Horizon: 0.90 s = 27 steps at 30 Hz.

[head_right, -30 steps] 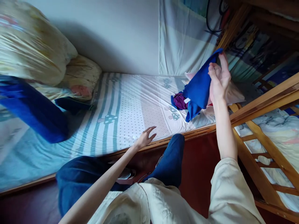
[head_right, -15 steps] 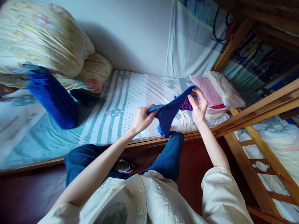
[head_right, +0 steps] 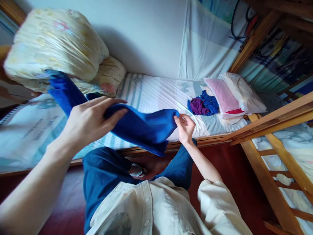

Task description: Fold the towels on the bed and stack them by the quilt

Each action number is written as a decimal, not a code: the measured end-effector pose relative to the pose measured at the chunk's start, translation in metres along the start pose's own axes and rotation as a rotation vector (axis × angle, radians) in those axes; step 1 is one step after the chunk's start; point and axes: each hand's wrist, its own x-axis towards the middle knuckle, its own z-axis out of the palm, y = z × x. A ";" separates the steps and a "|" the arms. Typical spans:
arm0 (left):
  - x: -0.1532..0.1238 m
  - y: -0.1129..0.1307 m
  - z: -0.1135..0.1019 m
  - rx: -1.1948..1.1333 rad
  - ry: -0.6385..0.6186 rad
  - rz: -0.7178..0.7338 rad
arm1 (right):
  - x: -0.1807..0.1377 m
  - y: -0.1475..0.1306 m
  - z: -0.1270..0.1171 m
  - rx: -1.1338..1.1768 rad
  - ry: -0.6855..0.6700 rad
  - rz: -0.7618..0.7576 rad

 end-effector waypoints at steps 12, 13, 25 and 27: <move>0.004 0.055 0.030 -0.350 -0.143 0.084 | -0.033 -0.030 0.025 -0.055 -0.329 0.053; 0.003 0.055 0.028 -0.346 -0.122 0.081 | -0.035 -0.027 0.022 -0.059 -0.363 0.095; 0.013 0.027 -0.022 -0.180 0.427 0.043 | -0.089 0.089 -0.030 -0.398 -0.747 0.328; 0.009 0.011 -0.028 -0.264 0.472 -0.011 | -0.096 0.107 -0.041 -0.458 -0.805 0.365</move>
